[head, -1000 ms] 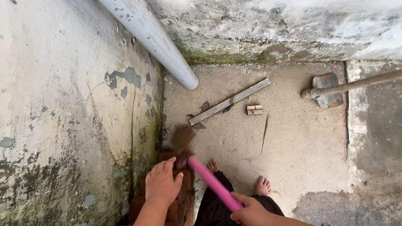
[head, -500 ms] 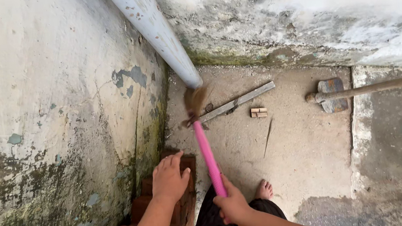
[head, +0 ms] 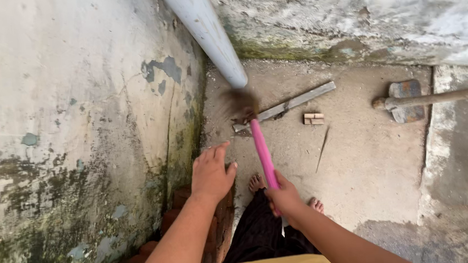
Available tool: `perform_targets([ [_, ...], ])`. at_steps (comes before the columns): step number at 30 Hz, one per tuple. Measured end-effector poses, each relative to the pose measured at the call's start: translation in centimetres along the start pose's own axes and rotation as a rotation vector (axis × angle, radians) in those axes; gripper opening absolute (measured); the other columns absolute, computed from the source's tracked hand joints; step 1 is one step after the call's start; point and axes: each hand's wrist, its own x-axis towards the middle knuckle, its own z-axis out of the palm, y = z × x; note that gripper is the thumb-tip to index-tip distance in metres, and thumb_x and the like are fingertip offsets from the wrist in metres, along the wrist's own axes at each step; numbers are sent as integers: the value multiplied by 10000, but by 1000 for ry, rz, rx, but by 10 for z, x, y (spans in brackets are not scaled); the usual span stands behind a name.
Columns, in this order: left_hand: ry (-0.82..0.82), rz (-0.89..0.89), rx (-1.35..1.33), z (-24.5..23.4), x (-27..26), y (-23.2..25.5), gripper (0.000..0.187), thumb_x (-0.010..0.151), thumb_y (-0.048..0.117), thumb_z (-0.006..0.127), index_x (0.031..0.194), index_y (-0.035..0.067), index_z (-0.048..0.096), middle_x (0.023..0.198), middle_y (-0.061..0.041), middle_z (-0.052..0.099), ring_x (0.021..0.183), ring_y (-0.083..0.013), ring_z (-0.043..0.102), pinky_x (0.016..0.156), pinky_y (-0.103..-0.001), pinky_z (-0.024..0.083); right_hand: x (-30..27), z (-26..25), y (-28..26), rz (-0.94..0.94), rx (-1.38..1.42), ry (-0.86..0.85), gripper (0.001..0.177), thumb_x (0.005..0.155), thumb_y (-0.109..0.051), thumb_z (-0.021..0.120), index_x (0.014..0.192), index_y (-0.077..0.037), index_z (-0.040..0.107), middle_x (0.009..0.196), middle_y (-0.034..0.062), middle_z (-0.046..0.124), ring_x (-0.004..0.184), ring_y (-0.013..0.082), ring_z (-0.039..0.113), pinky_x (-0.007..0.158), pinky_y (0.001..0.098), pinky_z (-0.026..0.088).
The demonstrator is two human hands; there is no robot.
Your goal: The person sweeps a concrete patio using a small broom with a pink handle, pushing debris along a brick wall and toward a drainage pipe.
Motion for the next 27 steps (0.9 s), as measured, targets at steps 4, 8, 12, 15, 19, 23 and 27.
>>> perform_targets([
  [4,33,4,-24,2,3,-6,618,966,386,599,1512,187,391,1520,-76,462,1447,-284,365,1211,-463,244,-59,-1,-8,114,-84,-51,923,879,-36,608,1627,-343,162,700,114,574,479,207,518,407,351,439],
  [8,11,-43,-30,11,5,-18,624,966,397,599,1517,207,378,1523,-75,451,1451,-269,355,1198,-466,255,-70,0,14,172,-88,-143,930,858,-8,653,1613,-353,232,705,93,592,486,196,542,417,341,453],
  [12,1,-73,-15,20,7,-24,628,945,406,613,1508,225,402,1509,-51,484,1452,-239,388,1216,-443,281,0,4,23,217,-67,-174,835,843,-18,683,1586,-283,408,694,58,591,480,155,537,402,307,435],
  [15,3,-41,-33,23,13,-29,650,937,391,627,1512,207,387,1502,-83,470,1425,-277,382,1175,-468,278,31,7,22,176,-100,-60,801,848,-32,692,1574,-250,433,697,48,605,488,144,542,406,295,434],
  [19,27,-3,-43,26,30,-37,619,948,384,628,1494,186,414,1476,-97,500,1405,-290,417,1171,-478,289,23,2,-5,54,-46,103,834,857,-28,672,1599,-248,361,676,60,602,482,156,538,405,308,455],
  [23,117,92,-63,17,64,-37,632,925,375,651,1490,185,441,1452,-109,534,1381,-314,452,1158,-503,313,-40,10,-29,55,5,51,905,850,-19,639,1619,-304,255,671,61,614,468,171,531,408,315,458],
  [27,151,139,-73,-3,113,-34,626,939,378,651,1496,178,446,1459,-131,539,1385,-322,469,1140,-516,349,-70,39,-30,233,12,-82,898,889,-53,676,1608,-355,230,683,95,561,478,185,526,416,332,452],
])
